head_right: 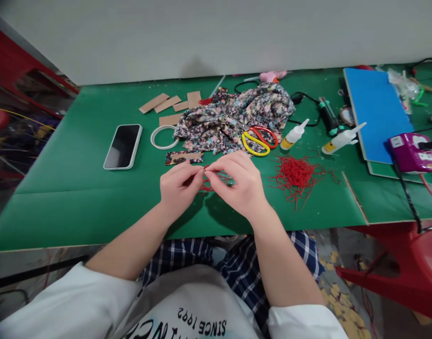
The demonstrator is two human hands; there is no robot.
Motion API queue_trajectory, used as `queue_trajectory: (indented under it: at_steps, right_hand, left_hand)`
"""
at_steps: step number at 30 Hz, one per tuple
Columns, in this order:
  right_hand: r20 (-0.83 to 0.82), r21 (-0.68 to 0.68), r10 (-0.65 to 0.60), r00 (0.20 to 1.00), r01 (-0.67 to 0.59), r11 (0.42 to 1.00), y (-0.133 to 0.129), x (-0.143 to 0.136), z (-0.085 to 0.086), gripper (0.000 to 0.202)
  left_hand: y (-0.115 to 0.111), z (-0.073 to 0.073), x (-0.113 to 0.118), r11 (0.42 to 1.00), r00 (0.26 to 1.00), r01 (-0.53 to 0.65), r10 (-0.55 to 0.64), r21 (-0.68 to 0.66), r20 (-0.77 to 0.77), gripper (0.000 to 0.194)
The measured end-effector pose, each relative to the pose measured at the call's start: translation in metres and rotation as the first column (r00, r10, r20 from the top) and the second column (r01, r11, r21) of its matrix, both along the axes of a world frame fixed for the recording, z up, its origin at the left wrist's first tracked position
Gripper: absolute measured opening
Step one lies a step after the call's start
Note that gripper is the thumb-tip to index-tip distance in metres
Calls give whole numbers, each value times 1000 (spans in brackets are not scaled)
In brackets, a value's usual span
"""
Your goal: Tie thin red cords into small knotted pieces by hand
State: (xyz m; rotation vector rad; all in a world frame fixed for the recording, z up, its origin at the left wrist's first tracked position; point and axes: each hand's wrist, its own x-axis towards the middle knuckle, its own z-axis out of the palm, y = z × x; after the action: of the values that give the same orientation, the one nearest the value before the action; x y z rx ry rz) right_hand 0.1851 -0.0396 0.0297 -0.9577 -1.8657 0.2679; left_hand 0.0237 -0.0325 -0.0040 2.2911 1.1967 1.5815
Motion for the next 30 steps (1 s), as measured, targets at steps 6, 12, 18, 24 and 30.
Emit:
queue_trajectory:
  at_steps: [6, 12, 18, 24, 30]
  right_hand:
    - [-5, -67, -21, 1000, 21, 998, 2, -2, -3, 5]
    - [-27, -183, -34, 999, 29, 983, 1, -3, 0, 6]
    - [-61, -244, -59, 996, 42, 969, 0, -4, 2, 7]
    - [-64, -270, -47, 997, 28, 963, 0, -5, 1, 7]
    - [-58, -268, -46, 997, 29, 963, 2, -6, -2, 11]
  left_hand:
    - [-2, 1, 1, 997, 999, 29, -26, 76, -34, 7]
    - [-2, 1, 1, 997, 998, 27, -22, 68, -62, 9]
    - [-2, 1, 1, 998, 997, 15, -10, 61, -80, 12]
    - [-3, -1, 1, 997, 996, 29, -23, 69, -91, 10]
    - [-3, -1, 1, 997, 996, 38, -32, 61, -87, 10]
